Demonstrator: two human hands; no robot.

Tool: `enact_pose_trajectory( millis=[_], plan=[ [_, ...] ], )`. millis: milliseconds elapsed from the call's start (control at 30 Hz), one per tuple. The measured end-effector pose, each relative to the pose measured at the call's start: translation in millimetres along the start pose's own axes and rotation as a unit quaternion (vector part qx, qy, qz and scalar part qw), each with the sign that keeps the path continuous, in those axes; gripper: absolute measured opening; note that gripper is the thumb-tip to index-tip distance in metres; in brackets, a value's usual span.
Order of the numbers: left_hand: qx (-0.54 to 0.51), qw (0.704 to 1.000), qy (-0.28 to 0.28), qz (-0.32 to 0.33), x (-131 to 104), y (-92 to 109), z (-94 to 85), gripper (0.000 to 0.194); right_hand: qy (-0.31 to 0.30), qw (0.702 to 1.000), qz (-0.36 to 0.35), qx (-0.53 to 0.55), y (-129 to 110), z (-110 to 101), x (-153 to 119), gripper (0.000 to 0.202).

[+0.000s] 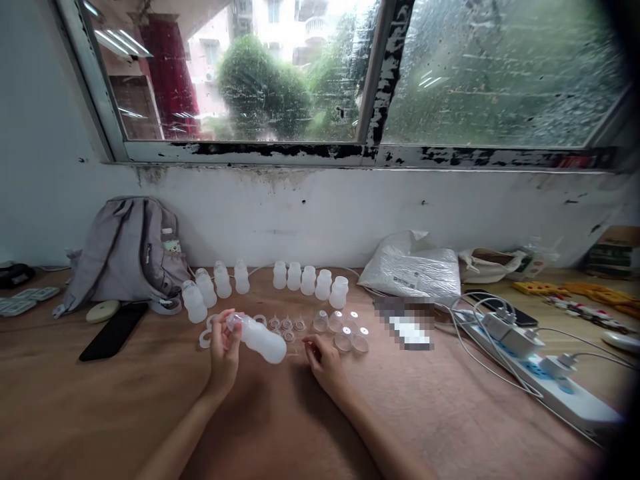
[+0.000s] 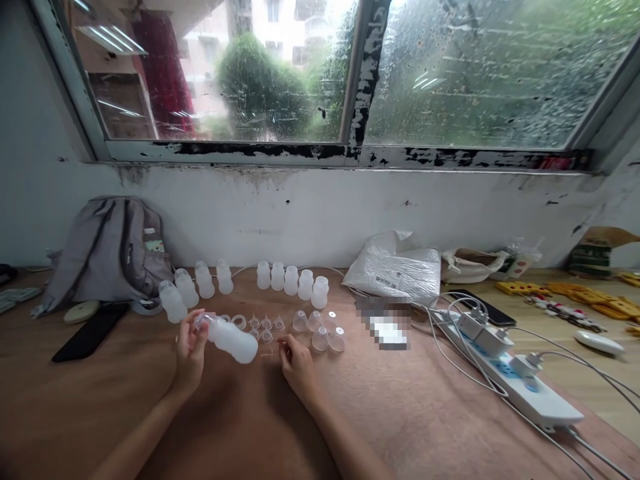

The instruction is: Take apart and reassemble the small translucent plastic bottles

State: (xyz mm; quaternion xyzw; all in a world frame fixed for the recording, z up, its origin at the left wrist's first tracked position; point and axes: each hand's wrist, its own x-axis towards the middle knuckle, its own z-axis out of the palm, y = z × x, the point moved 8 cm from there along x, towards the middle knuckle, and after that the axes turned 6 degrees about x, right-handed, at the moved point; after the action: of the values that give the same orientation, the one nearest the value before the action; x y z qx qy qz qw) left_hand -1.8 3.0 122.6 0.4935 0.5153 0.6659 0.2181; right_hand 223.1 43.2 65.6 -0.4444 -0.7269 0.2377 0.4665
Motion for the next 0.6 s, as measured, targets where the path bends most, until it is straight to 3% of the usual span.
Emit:
enact_pose_trajectory(
  millis=[133,300,400,600],
  plan=[
    [-0.086,0.987,-0.046,-0.125,-15.5,-21.8,21.1,0.040,0.007,0.999,0.022,0.043,-6.8,-3.1,-1.6,0.017],
    [-0.201,0.900,-0.230,-0.311,-53.5,-41.1,63.2,0.051,-0.040,0.987,0.073,0.138,-23.3,4.0,-6.8,0.024],
    [-0.191,0.872,-0.297,-0.340,-70.3,-52.2,74.2,0.060,-0.081,0.979,0.083,0.168,-35.0,12.4,-11.1,0.025],
    [-0.178,0.853,-0.330,-0.364,-80.3,-63.5,78.0,0.068,-0.155,0.959,0.099,0.214,-45.8,30.8,-20.2,0.026]
  ],
)
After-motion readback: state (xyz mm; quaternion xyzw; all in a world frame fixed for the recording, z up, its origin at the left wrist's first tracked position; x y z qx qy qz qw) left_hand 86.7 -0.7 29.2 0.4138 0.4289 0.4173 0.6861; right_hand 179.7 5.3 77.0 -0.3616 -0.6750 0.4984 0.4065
